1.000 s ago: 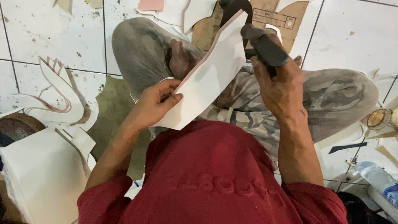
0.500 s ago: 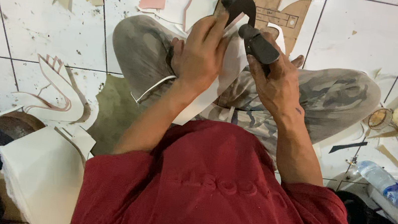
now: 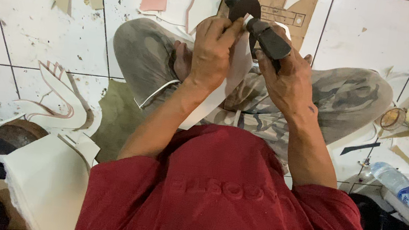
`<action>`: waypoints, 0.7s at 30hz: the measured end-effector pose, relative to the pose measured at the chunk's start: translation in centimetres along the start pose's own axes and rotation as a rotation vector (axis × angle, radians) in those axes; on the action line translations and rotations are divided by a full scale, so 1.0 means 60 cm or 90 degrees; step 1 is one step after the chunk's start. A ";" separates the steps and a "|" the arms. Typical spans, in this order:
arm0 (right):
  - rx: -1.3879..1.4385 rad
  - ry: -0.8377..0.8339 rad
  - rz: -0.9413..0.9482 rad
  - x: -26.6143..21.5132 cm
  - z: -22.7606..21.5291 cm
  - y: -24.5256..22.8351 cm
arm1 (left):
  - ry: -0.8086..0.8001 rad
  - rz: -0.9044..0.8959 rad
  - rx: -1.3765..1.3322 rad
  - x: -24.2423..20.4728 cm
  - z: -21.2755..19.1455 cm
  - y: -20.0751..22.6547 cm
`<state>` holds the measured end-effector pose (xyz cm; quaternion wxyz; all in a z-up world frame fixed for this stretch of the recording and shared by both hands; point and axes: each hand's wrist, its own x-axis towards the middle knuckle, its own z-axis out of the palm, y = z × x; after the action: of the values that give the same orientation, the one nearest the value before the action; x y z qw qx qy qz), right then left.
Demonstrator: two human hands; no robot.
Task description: The person sits on a tiled floor and uses a hammer to repeatedly strike a small, dark object held against a white, curved piece of material. They adjust the position of the object and the material while continuing to hammer it.
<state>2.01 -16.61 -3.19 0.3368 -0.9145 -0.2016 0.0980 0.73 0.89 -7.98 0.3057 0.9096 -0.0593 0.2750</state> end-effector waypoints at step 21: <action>0.006 -0.002 -0.032 0.027 -0.041 -0.029 | -0.138 0.174 0.124 0.015 -0.011 -0.041</action>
<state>3.71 -16.11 -0.27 0.3431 -0.9076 -0.2242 0.0916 1.87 3.33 -8.34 0.1677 0.9426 -0.1883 0.2188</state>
